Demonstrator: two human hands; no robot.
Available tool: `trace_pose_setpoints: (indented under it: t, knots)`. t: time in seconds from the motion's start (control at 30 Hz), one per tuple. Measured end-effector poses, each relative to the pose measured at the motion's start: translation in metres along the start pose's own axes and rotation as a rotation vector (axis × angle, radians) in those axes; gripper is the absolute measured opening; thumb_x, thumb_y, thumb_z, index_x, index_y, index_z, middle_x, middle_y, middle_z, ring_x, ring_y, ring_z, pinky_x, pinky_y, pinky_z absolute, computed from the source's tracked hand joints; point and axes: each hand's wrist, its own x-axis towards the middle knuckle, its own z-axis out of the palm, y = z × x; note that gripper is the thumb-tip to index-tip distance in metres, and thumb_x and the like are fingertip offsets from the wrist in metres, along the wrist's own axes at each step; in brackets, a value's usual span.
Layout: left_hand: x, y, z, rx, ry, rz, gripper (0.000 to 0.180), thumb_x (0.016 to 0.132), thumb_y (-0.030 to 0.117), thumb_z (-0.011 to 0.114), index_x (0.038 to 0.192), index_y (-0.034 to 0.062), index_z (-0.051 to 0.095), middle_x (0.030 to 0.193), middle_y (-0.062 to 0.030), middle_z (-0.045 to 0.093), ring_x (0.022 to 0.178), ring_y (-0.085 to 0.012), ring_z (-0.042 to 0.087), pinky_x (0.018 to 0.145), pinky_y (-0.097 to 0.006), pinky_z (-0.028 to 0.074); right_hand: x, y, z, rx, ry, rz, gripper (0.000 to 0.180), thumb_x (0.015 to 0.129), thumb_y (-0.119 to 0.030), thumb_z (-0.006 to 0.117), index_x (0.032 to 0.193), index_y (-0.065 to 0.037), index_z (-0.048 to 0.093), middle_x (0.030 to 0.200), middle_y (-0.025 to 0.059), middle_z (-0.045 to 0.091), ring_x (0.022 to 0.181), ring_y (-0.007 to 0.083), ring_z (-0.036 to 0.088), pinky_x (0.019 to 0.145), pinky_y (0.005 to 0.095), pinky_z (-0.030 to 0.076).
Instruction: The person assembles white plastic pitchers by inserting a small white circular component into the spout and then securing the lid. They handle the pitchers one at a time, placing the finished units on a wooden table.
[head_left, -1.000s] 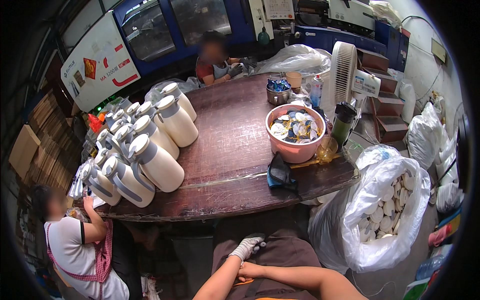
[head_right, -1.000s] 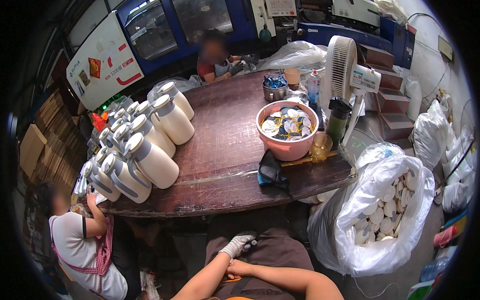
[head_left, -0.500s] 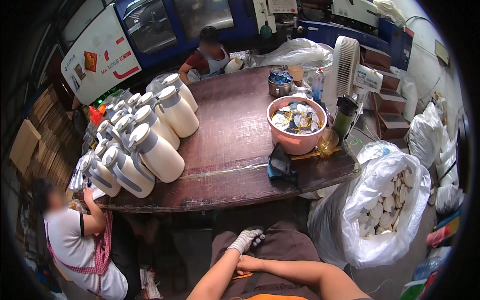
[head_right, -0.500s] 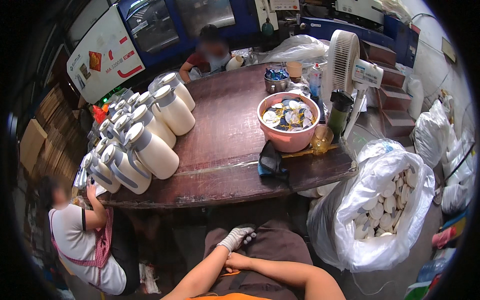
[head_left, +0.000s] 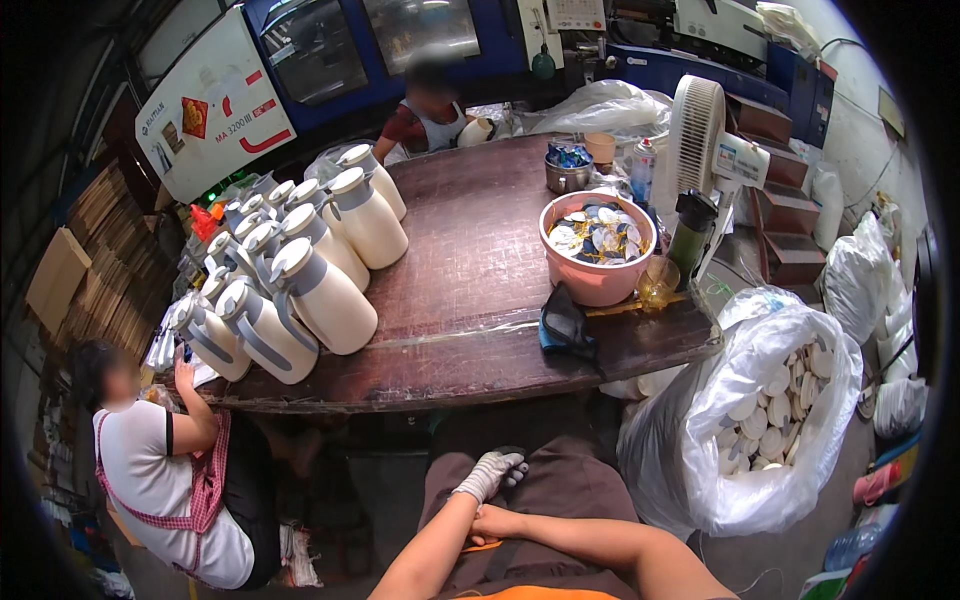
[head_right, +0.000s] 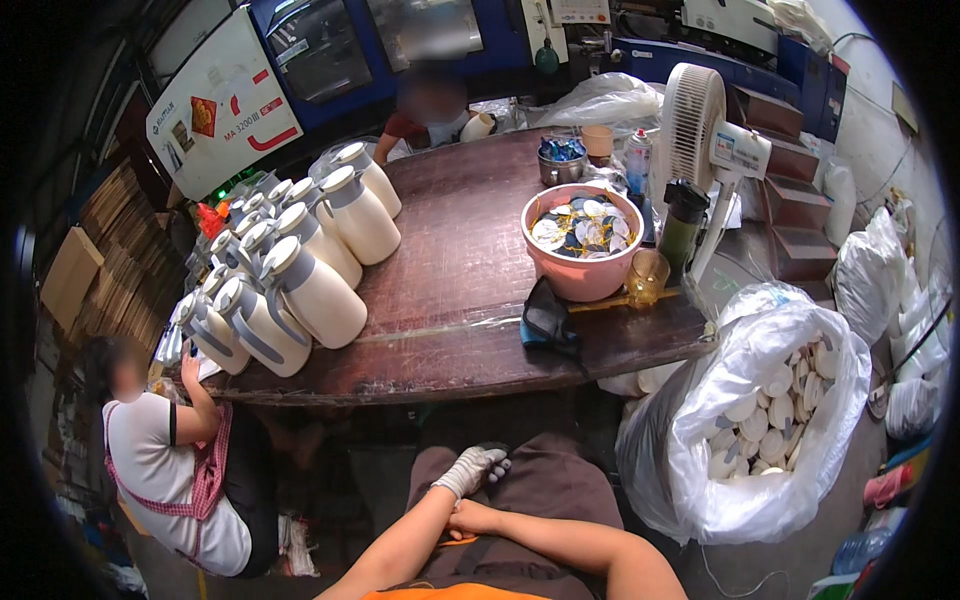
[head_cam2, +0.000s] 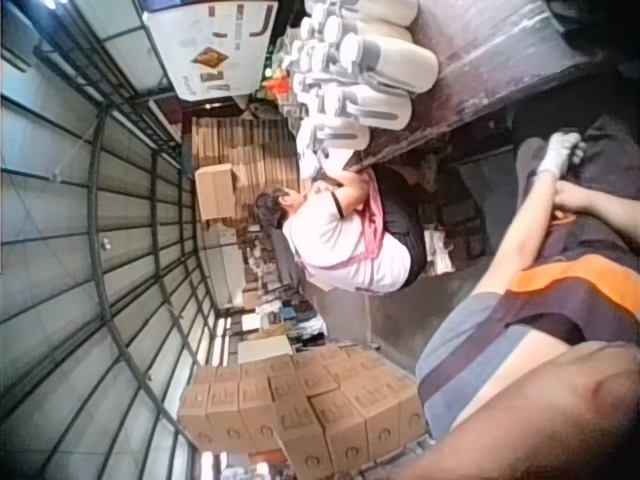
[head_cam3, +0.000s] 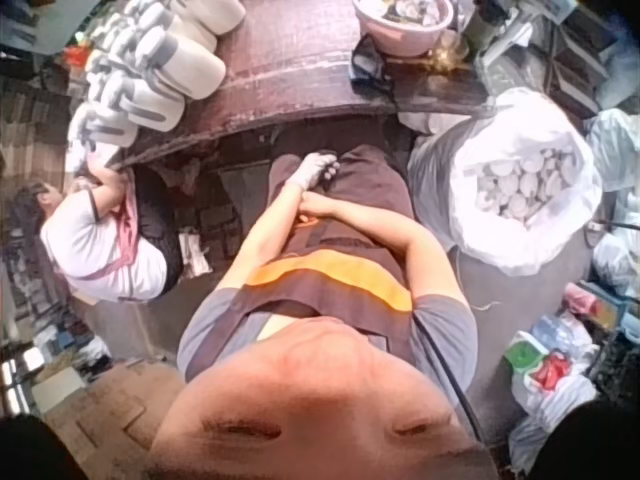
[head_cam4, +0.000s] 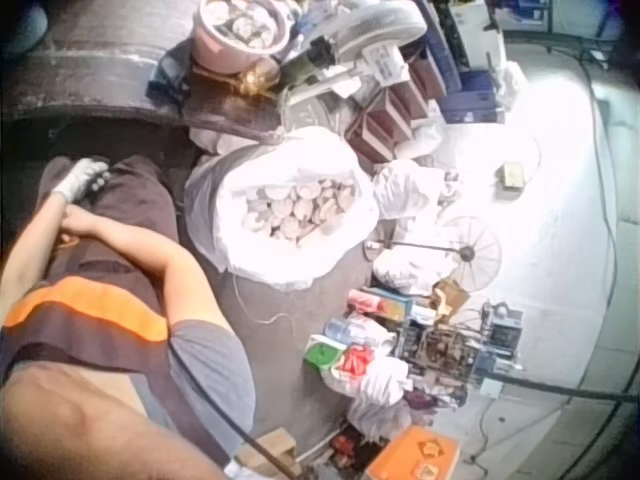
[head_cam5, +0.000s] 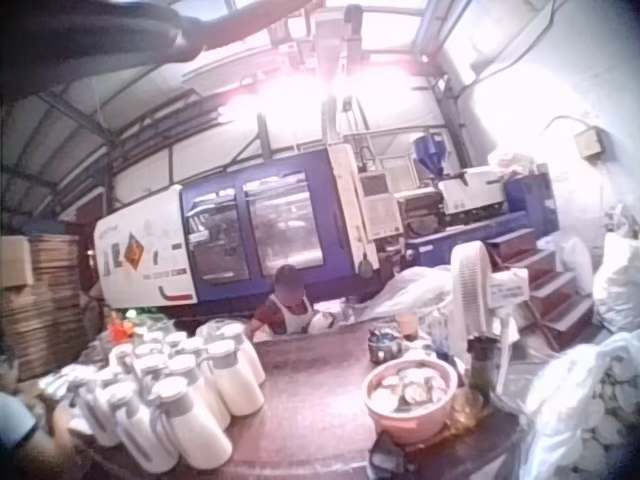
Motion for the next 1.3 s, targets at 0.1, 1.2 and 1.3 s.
trace_pose_setpoints:
  t: [0.1, 1.2, 1.3]
  knots:
    - [-0.01, 0.007, -0.001, 0.045, -0.009, -0.017, 0.019, 0.091, 0.025, 0.059, 0.1, 0.0098, 0.065, 0.077, -0.0007, 0.065, 0.054, -0.0093, 0.053, 0.046, -0.023, 0.043, -0.001, 0.0, 0.003, 0.017, 0.008, 0.005, 0.027, 0.087, -0.023, 0.057, 0.065, -0.007, 0.061, 0.054, 0.0026, 0.057, 0.042, 0.0107, 0.048, 0.041, 0.0257, 0.036]
    - [-0.02, 0.005, 0.019, -0.239, 0.006, 0.005, 0.027, 0.094, 0.028, 0.057, 0.107, 0.0043, 0.059, 0.085, -0.0087, 0.065, 0.068, -0.0192, 0.063, 0.057, -0.029, 0.053, -0.025, -0.007, 0.002, 0.038, 0.008, -0.006, 0.027, 0.088, -0.023, 0.06, 0.065, -0.009, 0.057, 0.051, 0.0009, 0.051, 0.041, 0.0088, 0.041, 0.04, 0.0252, 0.029]
    - [-0.023, 0.007, 0.02, -0.196, 0.02, 0.027, 0.026, 0.094, 0.027, 0.057, 0.107, 0.0047, 0.059, 0.085, -0.0083, 0.065, 0.068, -0.019, 0.063, 0.057, -0.029, 0.053, -0.022, -0.002, 0.004, 0.005, 0.003, 0.011, 0.027, 0.088, -0.023, 0.06, 0.066, -0.009, 0.056, 0.051, 0.0008, 0.05, 0.041, 0.0092, 0.041, 0.04, 0.0255, 0.028]
